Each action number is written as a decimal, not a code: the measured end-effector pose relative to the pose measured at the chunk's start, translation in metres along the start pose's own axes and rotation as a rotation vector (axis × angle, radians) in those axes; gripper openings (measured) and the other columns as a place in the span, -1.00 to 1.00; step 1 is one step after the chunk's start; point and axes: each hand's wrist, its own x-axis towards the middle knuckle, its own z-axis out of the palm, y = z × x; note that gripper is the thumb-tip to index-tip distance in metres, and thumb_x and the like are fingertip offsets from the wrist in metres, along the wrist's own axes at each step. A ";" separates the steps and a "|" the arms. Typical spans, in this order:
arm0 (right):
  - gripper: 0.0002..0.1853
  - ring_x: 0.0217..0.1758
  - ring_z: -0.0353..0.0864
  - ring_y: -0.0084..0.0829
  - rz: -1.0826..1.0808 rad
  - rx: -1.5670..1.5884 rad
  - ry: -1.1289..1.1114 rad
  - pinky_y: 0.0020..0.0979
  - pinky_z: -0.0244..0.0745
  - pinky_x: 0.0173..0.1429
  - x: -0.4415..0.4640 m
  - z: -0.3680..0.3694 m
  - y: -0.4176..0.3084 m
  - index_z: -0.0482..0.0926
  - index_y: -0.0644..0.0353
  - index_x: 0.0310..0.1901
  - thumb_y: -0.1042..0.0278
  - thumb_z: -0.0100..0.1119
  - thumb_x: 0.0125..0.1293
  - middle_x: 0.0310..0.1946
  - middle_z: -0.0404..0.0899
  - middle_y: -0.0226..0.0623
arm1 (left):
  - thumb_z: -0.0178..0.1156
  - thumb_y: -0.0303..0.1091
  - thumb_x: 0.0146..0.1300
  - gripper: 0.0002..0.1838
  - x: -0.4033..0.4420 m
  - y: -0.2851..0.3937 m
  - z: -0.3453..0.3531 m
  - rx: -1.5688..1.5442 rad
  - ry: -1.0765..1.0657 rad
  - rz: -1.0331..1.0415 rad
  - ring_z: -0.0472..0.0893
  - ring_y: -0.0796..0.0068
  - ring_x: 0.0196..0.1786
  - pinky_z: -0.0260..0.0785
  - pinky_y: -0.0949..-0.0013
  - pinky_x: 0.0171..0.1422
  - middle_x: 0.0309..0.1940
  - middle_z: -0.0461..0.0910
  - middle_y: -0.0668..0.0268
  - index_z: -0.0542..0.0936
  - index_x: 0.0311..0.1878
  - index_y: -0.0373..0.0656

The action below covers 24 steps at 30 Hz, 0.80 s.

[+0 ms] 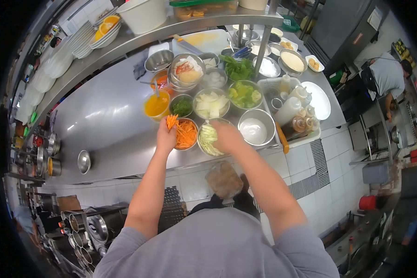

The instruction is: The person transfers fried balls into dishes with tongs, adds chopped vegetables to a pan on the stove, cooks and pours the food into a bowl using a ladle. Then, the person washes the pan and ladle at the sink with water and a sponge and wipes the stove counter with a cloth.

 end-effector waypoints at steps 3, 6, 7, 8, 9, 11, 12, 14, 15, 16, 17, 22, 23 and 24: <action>-0.31 0.19 0.61 -0.01 0.015 -0.069 -0.064 -0.11 0.53 0.25 0.003 0.004 0.000 0.47 0.09 0.30 0.39 0.37 0.03 0.10 0.64 -0.04 | 0.12 -0.51 0.38 -0.63 -0.005 0.002 0.002 -0.020 -0.007 -0.014 0.63 0.13 0.11 0.41 0.20 0.24 0.04 0.63 0.05 0.44 0.23 -0.23; -0.28 0.20 0.60 -0.01 0.214 0.074 -0.117 -0.11 0.51 0.27 0.006 -0.007 -0.001 0.47 0.08 0.32 0.35 0.38 0.01 0.12 0.63 -0.04 | 0.12 -0.49 0.38 -0.62 0.000 0.002 0.003 -0.061 0.008 0.013 0.62 -0.01 0.13 0.42 0.13 0.23 0.04 0.63 -0.03 0.42 0.25 -0.21; -0.28 0.20 0.60 -0.01 0.215 0.071 -0.118 -0.11 0.51 0.27 0.005 -0.001 0.004 0.47 0.08 0.32 0.35 0.38 0.01 0.12 0.63 -0.04 | 0.12 -0.48 0.39 -0.60 0.000 0.001 0.003 -0.071 0.003 0.022 0.61 -0.12 0.15 0.43 0.07 0.23 0.05 0.63 -0.09 0.40 0.27 -0.20; -0.27 0.18 0.61 0.00 0.110 0.085 -0.008 -0.11 0.52 0.26 0.003 0.010 0.011 0.48 0.09 0.31 0.34 0.39 0.00 0.10 0.65 -0.03 | 0.12 -0.48 0.39 -0.60 0.000 -0.001 0.003 -0.074 0.003 0.020 0.61 -0.12 0.15 0.43 0.07 0.23 0.05 0.63 -0.09 0.40 0.27 -0.20; -0.27 0.16 0.62 0.00 0.005 0.100 0.104 -0.11 0.53 0.25 0.001 0.013 0.011 0.49 0.09 0.31 0.32 0.40 -0.01 0.08 0.66 -0.03 | 0.12 -0.49 0.38 -0.61 0.000 0.000 0.002 -0.074 -0.012 -0.003 0.62 -0.01 0.14 0.42 0.13 0.23 0.05 0.63 -0.03 0.41 0.26 -0.21; -0.26 0.14 0.64 0.00 0.032 0.011 0.054 -0.12 0.54 0.22 0.003 0.021 0.007 0.49 0.10 0.31 0.31 0.41 -0.02 0.05 0.67 -0.02 | 0.12 -0.50 0.38 -0.62 0.001 0.002 0.001 -0.071 -0.037 -0.024 0.62 0.10 0.12 0.40 0.19 0.24 0.04 0.63 0.02 0.42 0.25 -0.23; -0.26 0.11 0.65 0.01 0.054 -0.081 0.006 -0.13 0.56 0.20 0.004 0.018 0.001 0.49 0.11 0.30 0.30 0.42 -0.03 0.02 0.69 -0.02 | 0.12 -0.50 0.39 -0.62 0.002 0.003 0.002 -0.068 -0.045 -0.019 0.62 0.13 0.12 0.41 0.20 0.24 0.04 0.62 0.04 0.41 0.25 -0.24; -0.26 0.10 0.66 0.01 0.124 -0.008 -0.014 -0.13 0.57 0.19 0.002 0.007 -0.007 0.50 0.11 0.30 0.30 0.42 -0.03 0.01 0.69 0.00 | 0.13 -0.50 0.39 -0.61 0.005 0.004 0.004 -0.063 -0.060 -0.006 0.62 0.17 0.11 0.41 0.20 0.24 0.05 0.62 0.05 0.41 0.26 -0.24; -0.26 0.09 0.67 0.01 0.186 0.063 -0.040 -0.14 0.57 0.18 0.003 0.000 -0.010 0.50 0.11 0.29 0.30 0.42 -0.03 0.00 0.69 0.02 | 0.12 -0.51 0.40 -0.61 0.006 0.002 0.004 -0.098 -0.060 -0.005 0.62 0.23 0.10 0.42 0.23 0.24 0.05 0.62 0.09 0.40 0.27 -0.25; -0.26 0.09 0.67 0.01 0.189 0.066 -0.036 -0.14 0.57 0.18 0.002 -0.004 -0.010 0.50 0.11 0.29 0.30 0.42 -0.03 0.00 0.69 0.02 | 0.11 -0.51 0.41 -0.60 0.008 -0.001 0.004 -0.132 -0.060 -0.008 0.62 0.30 0.09 0.42 0.26 0.24 0.06 0.62 0.14 0.40 0.29 -0.25; -0.26 0.09 0.67 0.01 0.206 0.148 -0.019 -0.15 0.57 0.17 -0.002 -0.006 -0.008 0.50 0.14 0.29 0.29 0.43 -0.03 0.01 0.68 0.04 | 0.11 -0.51 0.41 -0.60 0.008 -0.006 0.002 -0.129 -0.067 -0.010 0.62 0.30 0.09 0.42 0.26 0.24 0.06 0.62 0.14 0.40 0.29 -0.25; -0.23 0.06 0.71 -0.11 0.189 0.362 0.132 -0.30 0.57 0.16 -0.008 -0.004 0.001 0.50 0.25 0.29 0.31 0.42 -0.08 0.02 0.69 0.04 | 0.06 -0.57 0.45 -0.58 0.013 0.008 -0.011 -0.460 -0.082 -0.199 0.60 0.46 0.06 0.43 0.36 0.24 0.06 0.61 0.26 0.38 0.34 -0.23; -0.23 0.05 0.71 -0.15 0.186 0.363 0.143 -0.32 0.56 0.17 -0.009 -0.001 0.002 0.50 0.28 0.27 0.31 0.43 -0.08 0.00 0.70 0.01 | 0.06 -0.57 0.45 -0.58 0.013 0.007 -0.011 -0.456 -0.090 -0.199 0.60 0.46 0.06 0.43 0.36 0.24 0.06 0.61 0.26 0.38 0.34 -0.23; -0.24 0.04 0.71 -0.19 0.183 0.363 0.157 -0.34 0.56 0.17 -0.010 -0.001 0.000 0.50 0.32 0.26 0.32 0.43 -0.09 -0.01 0.70 -0.01 | 0.06 -0.58 0.44 -0.58 0.014 0.006 -0.011 -0.527 -0.073 -0.225 0.61 0.45 0.05 0.44 0.34 0.23 0.04 0.61 0.27 0.38 0.34 -0.23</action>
